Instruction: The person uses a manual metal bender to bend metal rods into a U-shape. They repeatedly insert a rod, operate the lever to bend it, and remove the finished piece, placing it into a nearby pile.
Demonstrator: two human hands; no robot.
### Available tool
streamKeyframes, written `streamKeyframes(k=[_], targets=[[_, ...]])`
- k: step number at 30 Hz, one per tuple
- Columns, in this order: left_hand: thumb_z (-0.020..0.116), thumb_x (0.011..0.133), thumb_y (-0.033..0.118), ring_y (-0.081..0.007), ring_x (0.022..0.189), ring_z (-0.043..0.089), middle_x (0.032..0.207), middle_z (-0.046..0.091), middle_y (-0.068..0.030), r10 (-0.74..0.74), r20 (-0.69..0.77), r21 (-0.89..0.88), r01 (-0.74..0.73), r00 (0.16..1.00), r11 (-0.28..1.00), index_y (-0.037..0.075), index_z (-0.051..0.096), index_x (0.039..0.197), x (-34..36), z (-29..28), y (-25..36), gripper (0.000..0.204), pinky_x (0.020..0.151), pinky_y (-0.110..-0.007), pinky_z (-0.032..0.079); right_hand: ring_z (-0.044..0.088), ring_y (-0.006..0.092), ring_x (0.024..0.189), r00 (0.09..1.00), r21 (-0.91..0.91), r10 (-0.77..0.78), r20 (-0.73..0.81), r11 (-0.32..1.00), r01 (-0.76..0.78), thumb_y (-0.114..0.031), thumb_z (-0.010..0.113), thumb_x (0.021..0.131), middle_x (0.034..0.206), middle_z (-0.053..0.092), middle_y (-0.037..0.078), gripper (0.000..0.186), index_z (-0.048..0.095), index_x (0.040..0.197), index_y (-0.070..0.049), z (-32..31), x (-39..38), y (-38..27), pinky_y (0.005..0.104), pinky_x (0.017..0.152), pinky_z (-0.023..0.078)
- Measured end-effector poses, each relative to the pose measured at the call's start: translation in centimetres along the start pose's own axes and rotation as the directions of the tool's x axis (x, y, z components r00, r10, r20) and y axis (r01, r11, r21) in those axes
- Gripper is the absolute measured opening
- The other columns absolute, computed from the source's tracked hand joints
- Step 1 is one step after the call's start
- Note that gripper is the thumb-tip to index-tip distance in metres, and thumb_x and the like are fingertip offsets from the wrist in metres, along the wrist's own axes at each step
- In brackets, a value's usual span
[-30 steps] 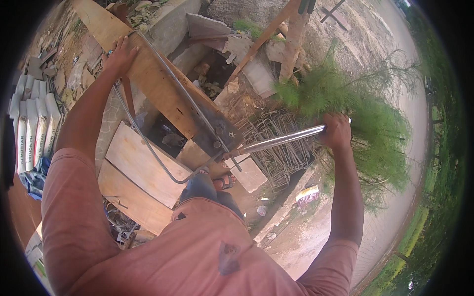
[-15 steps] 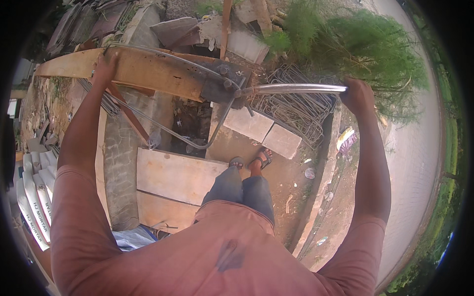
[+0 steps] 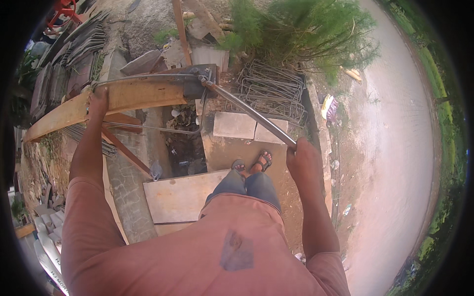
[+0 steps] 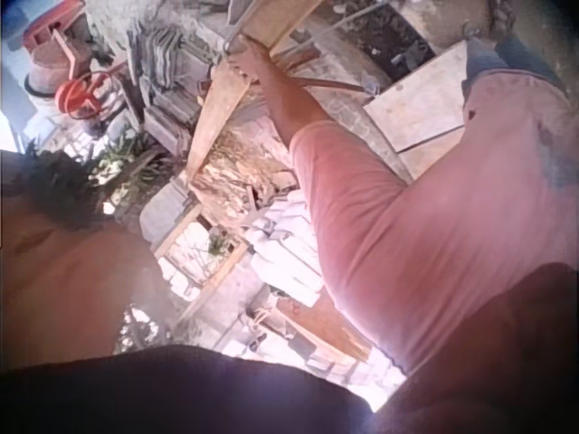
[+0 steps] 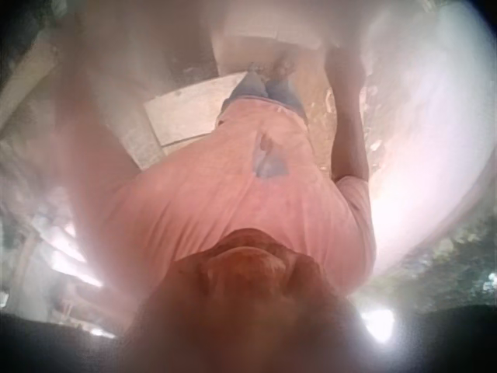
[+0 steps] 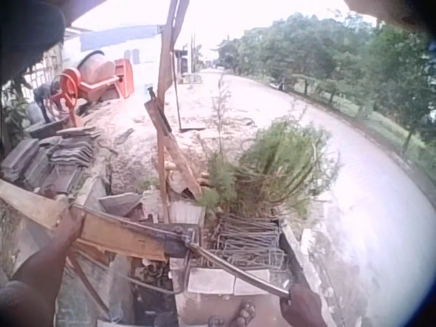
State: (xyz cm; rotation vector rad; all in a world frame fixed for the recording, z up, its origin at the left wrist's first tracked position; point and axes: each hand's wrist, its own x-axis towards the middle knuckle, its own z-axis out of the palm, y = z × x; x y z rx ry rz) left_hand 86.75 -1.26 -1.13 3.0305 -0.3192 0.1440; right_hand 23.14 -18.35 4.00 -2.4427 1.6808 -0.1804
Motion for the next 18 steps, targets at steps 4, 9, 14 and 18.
streamKeyframes(k=[4,9,14,18], targets=[[0.038,0.084,0.073,-0.0316,0.144,0.016,0.157,0.018,-0.0088,-0.014,0.048,0.016,0.013,0.999,1.0,0.015,0.015,0.152,-1.8,-1.0,1.0,0.092,0.107,-0.07,0.011,0.061,0.0394,0.073,0.997,0.032,-0.075,-0.015,0.997,0.076,-0.02,0.067,0.079,0.073,0.062,0.019,0.021,0.054,0.079,-0.003,1.7,3.0,2.4,0.0503,0.064,0.046],[0.04,0.088,0.066,-0.028,0.145,0.016,0.157,0.019,-0.0094,-0.024,-0.014,-0.16,0.021,1.0,0.987,0.014,0.02,0.151,-1.4,-1.0,0.6,0.084,0.107,-0.07,0.01,0.062,0.0385,0.075,0.993,0.115,-0.095,-0.076,0.988,0.103,-0.025,0.069,0.078,0.076,0.064,0.017,0.022,0.058,0.08,-0.006,2.7,6.5,3.7,0.0484,0.065,0.047],[0.057,0.091,0.032,-0.0364,0.135,0.036,0.143,0.041,-0.0192,0.287,-0.415,-0.581,-0.494,0.864,0.647,0.005,0.04,0.14,-7.5,-2.9,0.8,0.058,0.11,-0.05,0.027,0.063,0.0396,0.078,0.999,0.255,0.048,0.002,0.966,-0.047,-0.028,0.067,0.08,0.079,0.065,0.019,0.023,0.061,0.087,-0.007,0.8,5.7,4.9,0.0479,0.067,0.048],[0.066,0.083,0.021,-0.0333,0.125,0.047,0.129,0.054,-0.0157,0.836,-0.055,-0.482,-0.748,0.546,0.456,0.012,0.054,0.128,-22.4,-7.2,4.3,0.047,0.108,-0.046,0.03,0.061,0.0413,0.07,0.987,0.213,0.148,0.063,0.964,-0.158,-0.033,0.068,0.08,0.071,0.062,0.02,0.029,0.059,0.08,-0.004,2.9,1.4,11.7,0.0491,0.06,0.045]])
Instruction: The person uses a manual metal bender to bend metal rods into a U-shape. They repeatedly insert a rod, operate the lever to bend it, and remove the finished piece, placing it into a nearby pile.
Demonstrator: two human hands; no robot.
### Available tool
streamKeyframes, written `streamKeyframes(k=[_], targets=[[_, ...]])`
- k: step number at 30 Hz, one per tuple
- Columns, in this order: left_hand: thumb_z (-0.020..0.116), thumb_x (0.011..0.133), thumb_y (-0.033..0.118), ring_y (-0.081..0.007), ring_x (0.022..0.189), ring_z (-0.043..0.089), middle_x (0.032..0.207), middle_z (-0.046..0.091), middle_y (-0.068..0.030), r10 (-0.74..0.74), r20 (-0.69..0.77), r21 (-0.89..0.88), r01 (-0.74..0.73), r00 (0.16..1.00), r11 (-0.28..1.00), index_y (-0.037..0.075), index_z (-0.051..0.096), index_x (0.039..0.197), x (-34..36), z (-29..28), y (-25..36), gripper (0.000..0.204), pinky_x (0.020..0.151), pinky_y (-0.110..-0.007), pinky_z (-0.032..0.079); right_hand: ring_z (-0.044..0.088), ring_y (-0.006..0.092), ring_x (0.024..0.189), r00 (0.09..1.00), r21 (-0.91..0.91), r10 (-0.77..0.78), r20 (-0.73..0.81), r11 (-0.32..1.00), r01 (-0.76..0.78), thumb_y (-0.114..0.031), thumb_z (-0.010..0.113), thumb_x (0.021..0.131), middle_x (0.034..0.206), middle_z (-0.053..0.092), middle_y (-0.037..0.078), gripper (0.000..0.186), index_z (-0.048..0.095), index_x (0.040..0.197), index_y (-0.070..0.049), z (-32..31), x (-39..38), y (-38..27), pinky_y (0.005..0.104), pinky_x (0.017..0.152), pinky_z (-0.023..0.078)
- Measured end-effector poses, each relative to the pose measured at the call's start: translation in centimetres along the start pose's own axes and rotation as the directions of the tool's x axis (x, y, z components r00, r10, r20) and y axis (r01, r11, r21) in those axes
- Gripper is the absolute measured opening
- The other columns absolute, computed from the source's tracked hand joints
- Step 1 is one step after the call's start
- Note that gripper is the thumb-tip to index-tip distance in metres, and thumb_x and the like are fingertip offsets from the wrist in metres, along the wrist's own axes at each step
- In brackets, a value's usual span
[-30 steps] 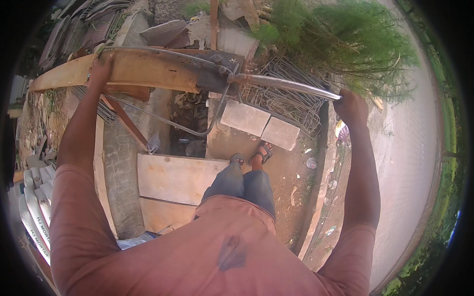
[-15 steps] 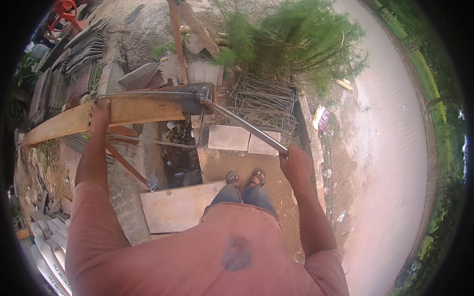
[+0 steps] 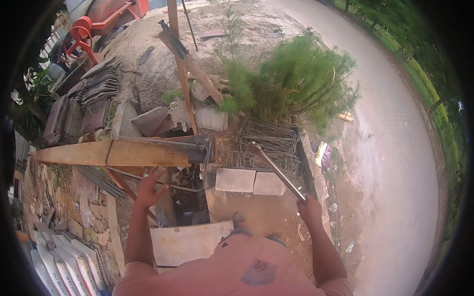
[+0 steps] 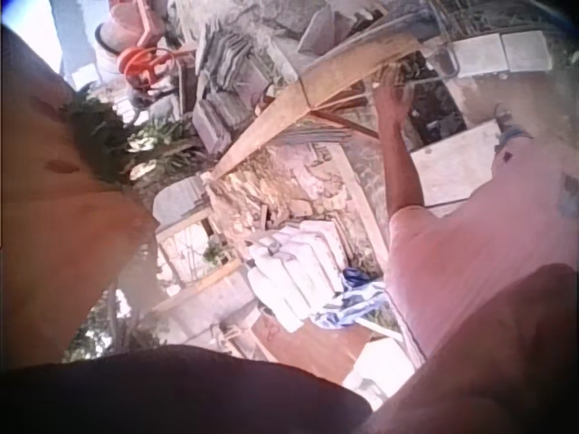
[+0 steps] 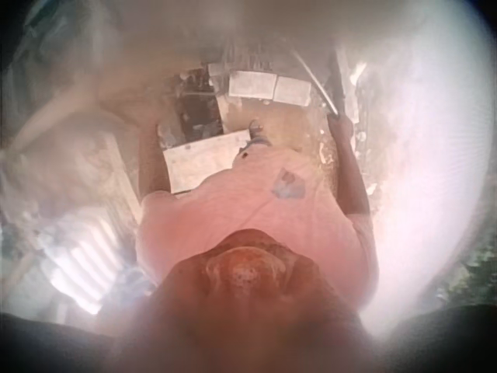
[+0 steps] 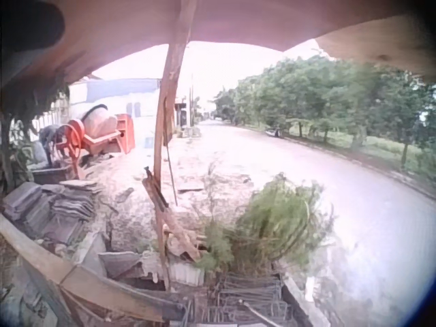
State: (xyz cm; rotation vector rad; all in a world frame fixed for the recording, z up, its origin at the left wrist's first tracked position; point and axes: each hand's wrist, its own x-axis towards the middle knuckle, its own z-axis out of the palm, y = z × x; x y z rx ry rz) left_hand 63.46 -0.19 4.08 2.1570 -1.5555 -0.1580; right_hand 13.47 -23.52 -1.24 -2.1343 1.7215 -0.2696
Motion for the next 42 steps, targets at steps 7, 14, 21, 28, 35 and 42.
streamKeyframes(k=[7,14,21,28,35,42], targets=[[0.071,0.078,0.029,-0.0251,0.092,0.058,0.089,0.063,-0.0027,0.087,0.126,0.212,-0.112,0.988,0.971,0.015,0.066,0.101,-0.3,1.4,1.3,0.028,0.085,-0.045,0.039,0.065,0.0407,0.084,0.914,-0.344,0.352,0.203,0.899,-0.269,-0.036,0.064,0.074,0.084,0.066,0.023,0.04,0.066,0.09,0.0,2.9,-7.9,17.7,0.0479,0.075,0.051],[0.069,0.083,0.025,-0.025,0.062,0.06,0.073,0.061,-0.0069,0.204,-0.304,0.342,-0.094,0.93,0.935,0.011,0.067,0.098,5.0,-5.8,9.5,0.021,0.058,-0.037,0.046,0.065,0.0355,0.099,0.661,-0.545,0.676,0.325,0.705,-0.454,-0.036,0.067,0.075,0.102,0.068,0.021,0.043,0.069,0.1,0.0,1.3,-10.5,24.7,0.0431,0.084,0.052],[0.052,0.097,0.032,-0.0109,0.051,0.052,0.058,0.057,-0.0027,-0.614,-0.065,-0.253,0.583,0.786,0.772,0.0,0.067,0.088,5.1,-4.0,5.7,0.036,0.051,-0.028,0.041,0.066,0.033,0.1,0.644,-0.447,0.6,0.474,0.794,-0.412,-0.026,0.067,0.074,0.105,0.068,0.019,0.039,0.07,0.103,-0.001,4.6,-3.1,25.7,0.0413,0.085,0.052],[0.052,0.093,0.047,-0.0157,0.059,0.056,0.063,0.061,-0.0066,-0.798,0.037,-0.182,0.789,0.602,0.587,0.0,0.069,0.087,3.7,2.9,4.8,0.05,0.058,-0.032,0.045,0.065,0.0382,0.097,0.802,-0.288,0.378,0.463,0.92,-0.268,-0.025,0.063,0.07,0.1,0.067,0.024,0.037,0.07,0.097,-0.001,7.4,8.2,24.7,0.0447,0.086,0.051],[0.051,0.093,0.048,-0.0194,0.064,0.058,0.065,0.062,-0.0101,-0.758,-0.05,-0.145,0.746,0.65,0.65,0.003,0.07,0.088,3.8,3.7,3.7,0.049,0.063,-0.036,0.045,0.065,0.0399,0.092,0.881,-0.262,0.261,0.395,0.951,-0.164,-0.026,0.063,0.07,0.095,0.067,0.024,0.033,0.069,0.092,-0.002,5.1,16.3,24.0,0.0459,0.083,0.052],[0.051,0.095,0.045,-0.0165,0.059,0.052,0.058,0.051,-0.0058,-0.731,-0.141,-0.23,0.696,0.667,0.68,0.004,0.067,0.084,1.7,7.0,1.6,0.045,0.06,-0.035,0.043,0.064,0.0421,0.076,0.944,-0.011,0.073,0.322,0.997,-0.073,-0.041,0.065,0.077,0.077,0.064,0.027,0.045,0.065,0.079,0.003,1.6,15.2,15.4,0.0486,0.069,0.049]])
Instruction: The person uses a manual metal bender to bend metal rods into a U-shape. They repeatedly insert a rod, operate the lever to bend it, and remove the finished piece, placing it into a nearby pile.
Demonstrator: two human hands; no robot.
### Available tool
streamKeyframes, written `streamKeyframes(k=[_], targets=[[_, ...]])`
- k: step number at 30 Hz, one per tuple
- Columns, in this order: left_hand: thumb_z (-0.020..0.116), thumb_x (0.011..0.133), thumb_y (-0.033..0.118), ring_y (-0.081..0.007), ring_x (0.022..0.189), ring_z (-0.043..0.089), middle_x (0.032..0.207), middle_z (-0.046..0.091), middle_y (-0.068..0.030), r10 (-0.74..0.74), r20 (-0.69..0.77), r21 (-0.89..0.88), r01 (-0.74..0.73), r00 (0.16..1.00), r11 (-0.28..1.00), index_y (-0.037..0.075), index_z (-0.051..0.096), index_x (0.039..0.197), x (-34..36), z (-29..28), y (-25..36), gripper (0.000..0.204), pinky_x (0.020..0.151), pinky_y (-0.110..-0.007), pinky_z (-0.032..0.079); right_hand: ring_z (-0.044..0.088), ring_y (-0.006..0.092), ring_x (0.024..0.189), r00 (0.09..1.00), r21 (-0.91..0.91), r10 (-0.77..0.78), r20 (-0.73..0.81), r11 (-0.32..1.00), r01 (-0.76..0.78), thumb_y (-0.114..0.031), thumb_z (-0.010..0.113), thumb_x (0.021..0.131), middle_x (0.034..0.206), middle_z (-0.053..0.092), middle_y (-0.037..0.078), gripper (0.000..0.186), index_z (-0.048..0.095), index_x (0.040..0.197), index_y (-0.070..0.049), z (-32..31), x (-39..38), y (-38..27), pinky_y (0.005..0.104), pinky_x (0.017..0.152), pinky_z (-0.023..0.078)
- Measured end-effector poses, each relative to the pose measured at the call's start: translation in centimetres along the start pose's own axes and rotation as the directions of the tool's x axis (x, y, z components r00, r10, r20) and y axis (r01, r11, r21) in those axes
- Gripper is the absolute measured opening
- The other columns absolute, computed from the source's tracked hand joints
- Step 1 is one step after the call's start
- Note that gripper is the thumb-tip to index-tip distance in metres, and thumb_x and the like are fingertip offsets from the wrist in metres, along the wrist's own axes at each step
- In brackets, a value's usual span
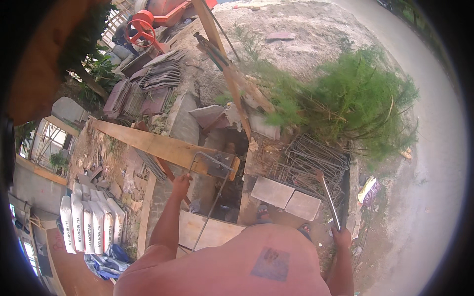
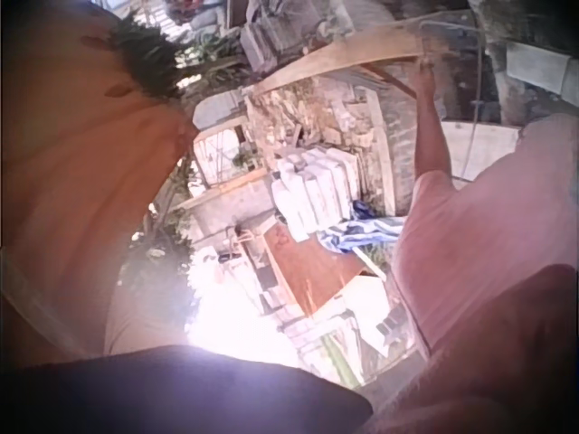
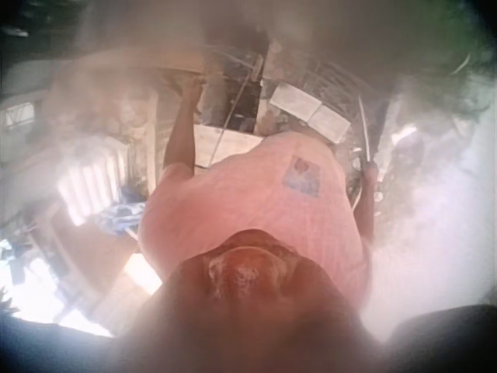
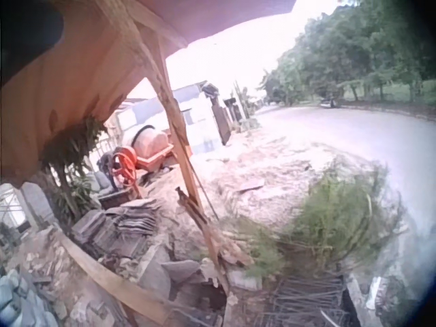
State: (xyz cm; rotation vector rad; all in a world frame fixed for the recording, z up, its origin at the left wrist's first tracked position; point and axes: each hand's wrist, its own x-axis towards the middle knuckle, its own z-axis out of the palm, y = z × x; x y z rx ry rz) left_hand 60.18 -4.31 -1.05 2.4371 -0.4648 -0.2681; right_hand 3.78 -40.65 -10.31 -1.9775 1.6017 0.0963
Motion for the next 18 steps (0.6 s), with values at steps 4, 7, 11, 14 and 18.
streamKeyframes(k=[4,7,11,14,18], targets=[[0.051,0.094,0.045,-0.0205,0.061,0.055,0.06,0.053,-0.0084,-0.095,0.034,-0.113,0.098,0.995,0.989,0.004,0.067,0.086,-1.1,1.0,0.1,0.044,0.062,-0.036,0.044,0.064,0.038,0.067,0.998,0.108,-0.045,0.042,0.993,0.04,-0.047,0.065,0.078,0.067,0.062,0.023,0.05,0.064,0.077,0.003,0.0,-0.4,-6.3,0.046,0.062,0.046],[0.05,0.094,0.046,-0.0277,0.067,0.06,0.065,0.059,-0.0132,-0.113,0.036,-0.085,0.116,0.993,0.99,0.004,0.067,0.087,-1.2,1.5,-1.1,0.046,0.065,-0.04,0.045,0.06,0.0357,0.061,0.992,0.086,-0.126,0.019,0.989,0.124,-0.048,0.064,0.08,0.063,0.059,0.02,0.051,0.063,0.075,0.002,0.0,-0.2,-9.1,0.0454,0.059,0.044],[0.048,0.094,0.047,-0.0347,0.075,0.063,0.073,0.063,-0.0182,-0.111,0.132,0.044,0.106,0.985,0.993,0.003,0.067,0.082,-0.6,-0.6,1.3,0.049,0.069,-0.043,0.046,0.056,0.0337,0.056,0.98,0.137,-0.2,0.018,0.971,0.196,-0.05,0.063,0.082,0.059,0.055,0.018,0.053,0.06,0.073,0.002,-1.9,-0.8,-13.1,0.0444,0.057,0.042],[0.048,0.094,0.045,-0.0373,0.079,0.063,0.079,0.064,-0.0205,-0.032,0.187,0.156,0.002,0.982,0.988,0.001,0.066,0.079,1.6,-1.9,1.3,0.05,0.071,-0.044,0.046,0.052,0.029,0.053,0.967,0.095,-0.254,0.017,0.963,0.251,-0.051,0.061,0.084,0.057,0.053,0.016,0.055,0.058,0.071,0.002,-3.2,-0.9,-15.1,0.0435,0.054,0.04],[0.049,0.093,0.043,-0.0389,0.08,0.062,0.08,0.064,-0.0221,0.075,0.185,0.217,-0.115,0.98,0.97,0.001,0.065,0.078,2.3,-2.9,0.3,0.048,0.072,-0.046,0.046,0.046,0.0194,0.052,0.934,0.215,-0.357,0.023,0.914,0.344,-0.051,0.059,0.087,0.055,0.048,0.011,0.057,0.055,0.069,0.002,-4.3,-1.2,-17.7,0.0391,0.051,0.036]])
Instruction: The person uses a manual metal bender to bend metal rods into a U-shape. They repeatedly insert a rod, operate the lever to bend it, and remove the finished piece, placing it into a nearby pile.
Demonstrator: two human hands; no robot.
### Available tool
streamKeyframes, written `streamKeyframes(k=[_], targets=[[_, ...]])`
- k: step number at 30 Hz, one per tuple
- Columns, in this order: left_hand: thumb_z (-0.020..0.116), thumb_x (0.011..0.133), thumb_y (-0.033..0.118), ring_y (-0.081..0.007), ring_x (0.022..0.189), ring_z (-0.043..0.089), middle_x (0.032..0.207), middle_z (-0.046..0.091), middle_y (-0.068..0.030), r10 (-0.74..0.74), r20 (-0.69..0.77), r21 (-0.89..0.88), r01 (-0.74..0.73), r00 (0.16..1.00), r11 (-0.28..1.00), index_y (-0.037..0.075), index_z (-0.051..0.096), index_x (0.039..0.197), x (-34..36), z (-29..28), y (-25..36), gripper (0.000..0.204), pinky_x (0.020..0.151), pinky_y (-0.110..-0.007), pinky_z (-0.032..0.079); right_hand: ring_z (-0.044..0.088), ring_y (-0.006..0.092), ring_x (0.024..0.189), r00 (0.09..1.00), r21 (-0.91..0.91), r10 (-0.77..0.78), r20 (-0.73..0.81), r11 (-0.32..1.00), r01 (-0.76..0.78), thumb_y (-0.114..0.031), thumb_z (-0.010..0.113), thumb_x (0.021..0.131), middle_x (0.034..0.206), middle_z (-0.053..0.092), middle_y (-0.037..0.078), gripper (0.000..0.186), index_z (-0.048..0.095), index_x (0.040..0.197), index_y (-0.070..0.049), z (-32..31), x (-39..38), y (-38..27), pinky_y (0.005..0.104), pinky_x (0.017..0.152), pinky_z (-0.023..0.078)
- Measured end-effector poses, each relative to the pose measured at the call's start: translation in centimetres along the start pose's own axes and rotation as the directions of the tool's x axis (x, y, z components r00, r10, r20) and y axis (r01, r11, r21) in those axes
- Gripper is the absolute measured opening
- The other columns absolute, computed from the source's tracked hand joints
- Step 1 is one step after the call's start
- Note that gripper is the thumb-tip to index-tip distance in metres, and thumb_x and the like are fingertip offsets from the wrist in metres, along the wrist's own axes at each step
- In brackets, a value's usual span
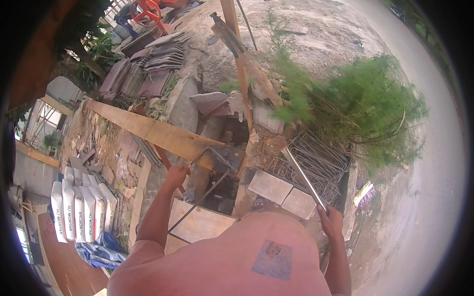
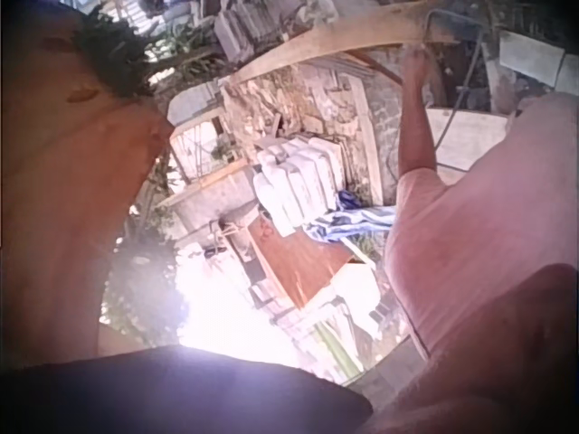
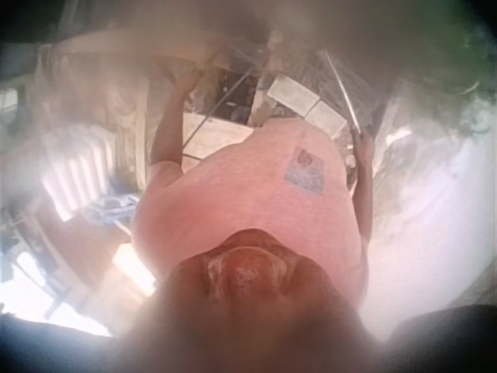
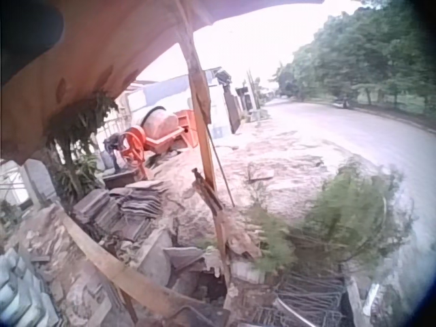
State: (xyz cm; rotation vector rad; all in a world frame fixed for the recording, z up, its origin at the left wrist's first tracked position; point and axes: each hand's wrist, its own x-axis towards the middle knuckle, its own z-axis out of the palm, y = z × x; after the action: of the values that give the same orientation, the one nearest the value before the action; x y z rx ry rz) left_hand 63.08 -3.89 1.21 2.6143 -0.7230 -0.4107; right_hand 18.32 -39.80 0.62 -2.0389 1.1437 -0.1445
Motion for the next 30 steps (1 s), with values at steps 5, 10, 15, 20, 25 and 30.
streamKeyframes(k=[5,10,15,20,25,30], targets=[[0.05,0.094,0.04,-0.0384,0.075,0.061,0.075,0.063,-0.0207,-0.176,-0.084,-0.125,0.165,0.981,0.978,0.001,0.064,0.079,-3.2,-0.3,2.9,0.043,0.069,-0.044,0.045,0.042,0.0142,0.054,0.987,0.032,-0.132,0.095,0.991,0.13,-0.051,0.058,0.088,0.053,0.044,0.006,0.057,0.054,0.069,0.002,-0.4,0.0,-2.2,0.0352,0.049,0.035],[0.05,0.095,0.04,-0.0371,0.072,0.061,0.072,0.061,-0.0197,-0.255,-0.17,-0.191,0.222,0.952,0.956,0.001,0.063,0.08,-4.8,1.0,3.6,0.043,0.066,-0.043,0.045,0.042,0.0148,0.054,0.99,0.03,-0.099,0.098,0.995,0.097,-0.052,0.058,0.089,0.054,0.045,0.007,0.058,0.054,0.069,0.002,0.0,0.2,-1.8,0.0356,0.05,0.035],[0.051,0.094,0.041,-0.0366,0.069,0.06,0.071,0.06,-0.0204,-0.154,-0.184,-0.18,0.121,0.971,0.976,0.001,0.063,0.078,-4.1,1.0,3.1,0.045,0.066,-0.043,0.045,0.046,0.0209,0.055,0.992,-0.038,-0.017,0.126,0.999,0.021,-0.051,0.058,0.088,0.056,0.049,0.011,0.055,0.057,0.072,0.002,0.3,0.8,0.1,0.0387,0.052,0.037],[0.049,0.094,0.042,-0.038,0.073,0.061,0.073,0.061,-0.0213,-0.176,0.017,-0.126,0.176,0.984,0.976,0.0,0.064,0.079,-2.1,0.3,2.1,0.047,0.067,-0.044,0.045,0.042,0.0151,0.055,0.984,-0.051,-0.082,0.156,0.995,0.091,-0.048,0.058,0.09,0.055,0.045,0.008,0.054,0.056,0.071,0.003,-0.9,1.5,-1.5,0.0365,0.051,0.036],[0.049,0.094,0.043,-0.0395,0.075,0.061,0.074,0.062,-0.0215,-0.135,-0.092,-0.075,0.128,0.987,0.989,0.001,0.064,0.077,-2.3,1.2,2.0,0.048,0.069,-0.045,0.046,0.049,0.0259,0.058,0.94,0.0,-0.098,0.326,0.995,0.104,-0.05,0.059,0.087,0.06,0.052,0.015,0.054,0.059,0.074,0.002,-0.7,1.8,-3.1,0.0392,0.057,0.041],[0.048,0.094,0.043,-0.0393,0.077,0.061,0.075,0.063,-0.0213,-0.213,-0.048,-0.14,0.204,0.976,0.969,0.001,0.064,0.077,-2.4,1.0,2.7,0.048,0.07,-0.045,0.046,0.045,0.0165,0.055,0.881,-0.014,-0.114,0.46,0.991,0.135,-0.054,0.055,0.089,0.056,0.048,0.009,0.06,0.058,0.071,0.003,-0.3,2.5,-3.2,0.0374,0.052,0.038]])
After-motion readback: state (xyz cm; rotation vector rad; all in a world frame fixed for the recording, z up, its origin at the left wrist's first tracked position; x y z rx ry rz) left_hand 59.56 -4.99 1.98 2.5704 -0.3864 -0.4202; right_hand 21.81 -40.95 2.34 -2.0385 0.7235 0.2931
